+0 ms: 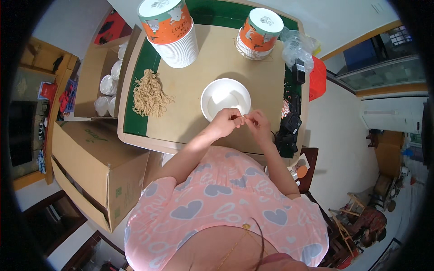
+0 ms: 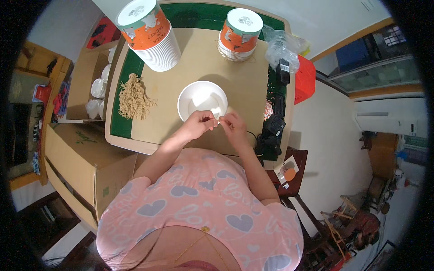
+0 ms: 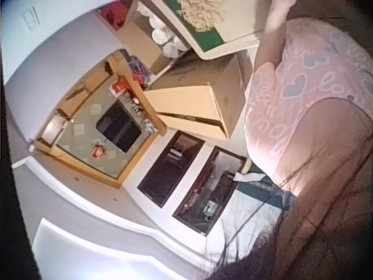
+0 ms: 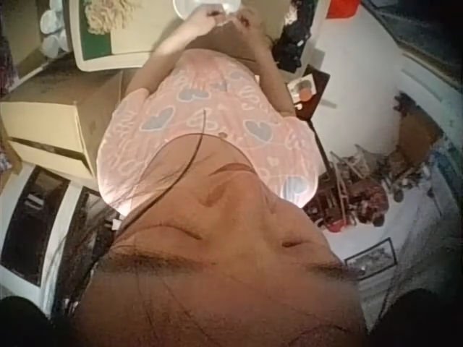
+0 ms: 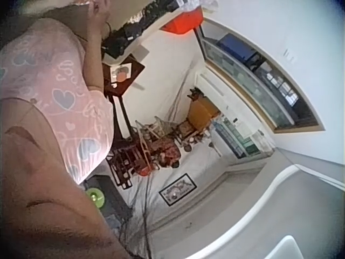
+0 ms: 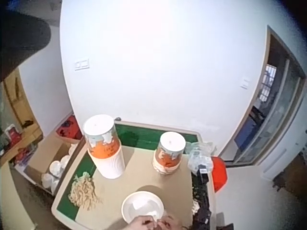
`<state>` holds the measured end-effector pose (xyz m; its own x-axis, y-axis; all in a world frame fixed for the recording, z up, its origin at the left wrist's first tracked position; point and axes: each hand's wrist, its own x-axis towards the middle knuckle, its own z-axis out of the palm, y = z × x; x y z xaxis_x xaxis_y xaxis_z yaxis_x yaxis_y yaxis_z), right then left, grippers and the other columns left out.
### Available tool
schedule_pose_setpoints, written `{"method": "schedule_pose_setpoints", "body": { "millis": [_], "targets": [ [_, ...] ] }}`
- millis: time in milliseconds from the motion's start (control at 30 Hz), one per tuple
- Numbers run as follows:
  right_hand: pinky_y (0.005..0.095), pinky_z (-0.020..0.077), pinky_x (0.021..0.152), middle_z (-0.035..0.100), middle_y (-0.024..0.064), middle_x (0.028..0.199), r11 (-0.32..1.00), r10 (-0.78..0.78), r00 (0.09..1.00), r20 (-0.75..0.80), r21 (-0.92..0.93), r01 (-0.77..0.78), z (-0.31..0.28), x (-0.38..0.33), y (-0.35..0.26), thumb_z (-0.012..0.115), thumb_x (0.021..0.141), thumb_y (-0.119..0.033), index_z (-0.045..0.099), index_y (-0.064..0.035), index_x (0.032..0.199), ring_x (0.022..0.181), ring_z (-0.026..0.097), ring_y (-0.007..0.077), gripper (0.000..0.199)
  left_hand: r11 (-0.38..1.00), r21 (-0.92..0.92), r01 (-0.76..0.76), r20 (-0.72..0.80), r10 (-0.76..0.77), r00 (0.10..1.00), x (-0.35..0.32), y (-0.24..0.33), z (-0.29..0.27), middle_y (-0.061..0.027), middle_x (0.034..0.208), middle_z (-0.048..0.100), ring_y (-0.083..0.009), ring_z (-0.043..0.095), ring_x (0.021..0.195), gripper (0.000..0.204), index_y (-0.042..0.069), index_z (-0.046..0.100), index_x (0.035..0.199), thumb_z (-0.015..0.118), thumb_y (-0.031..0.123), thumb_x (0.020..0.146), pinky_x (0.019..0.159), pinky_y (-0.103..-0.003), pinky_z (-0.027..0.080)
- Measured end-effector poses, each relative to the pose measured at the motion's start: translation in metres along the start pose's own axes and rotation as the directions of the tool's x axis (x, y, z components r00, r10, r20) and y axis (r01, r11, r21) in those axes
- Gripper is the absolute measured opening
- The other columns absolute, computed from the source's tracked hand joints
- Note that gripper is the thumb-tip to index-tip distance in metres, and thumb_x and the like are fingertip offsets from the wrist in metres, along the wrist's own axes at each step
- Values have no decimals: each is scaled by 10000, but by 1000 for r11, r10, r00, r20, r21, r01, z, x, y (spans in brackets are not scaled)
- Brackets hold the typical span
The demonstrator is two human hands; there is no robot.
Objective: Organizing rubber bands and placing them around paper containers for packaging.
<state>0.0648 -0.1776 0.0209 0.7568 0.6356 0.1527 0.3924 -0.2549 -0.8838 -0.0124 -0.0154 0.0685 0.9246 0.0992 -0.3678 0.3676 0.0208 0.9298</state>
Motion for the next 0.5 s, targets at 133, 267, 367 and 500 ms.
{"method": "schedule_pose_setpoints", "body": {
  "millis": [133,267,367,500],
  "targets": [
    [247,378,533,510,43,728,996,80,995,-62,-24,-82,2,-4,13,647,800,-85,628,-33,842,602,487,113,69,994,-86,-61,20,63,998,-8,15,-4,9,670,551,-41,442,583,119,26,602,783,549,97,861,495,-207,331],
    [267,400,534,531,48,723,999,39,998,-41,-35,-40,-1,1,13,650,805,-115,628,-39,836,594,499,129,85,995,-91,-32,40,36,999,-12,12,-13,-40,671,597,-100,540,652,106,13,613,787,568,94,839,599,-252,424],
    [255,419,570,576,30,748,993,117,993,27,33,-117,-12,10,27,642,813,-116,641,-49,857,619,509,113,80,928,329,-177,38,175,984,-15,12,-39,-63,708,613,-165,582,665,84,43,625,863,608,84,792,623,-298,449],
    [246,437,609,620,25,781,993,113,979,170,-39,-107,-45,46,31,638,815,-111,650,-57,887,649,530,110,90,449,881,-152,-55,415,908,-18,14,-83,-108,965,594,-275,618,785,352,100,617,1034,622,27,689,686,-378,507]
  ]
}}
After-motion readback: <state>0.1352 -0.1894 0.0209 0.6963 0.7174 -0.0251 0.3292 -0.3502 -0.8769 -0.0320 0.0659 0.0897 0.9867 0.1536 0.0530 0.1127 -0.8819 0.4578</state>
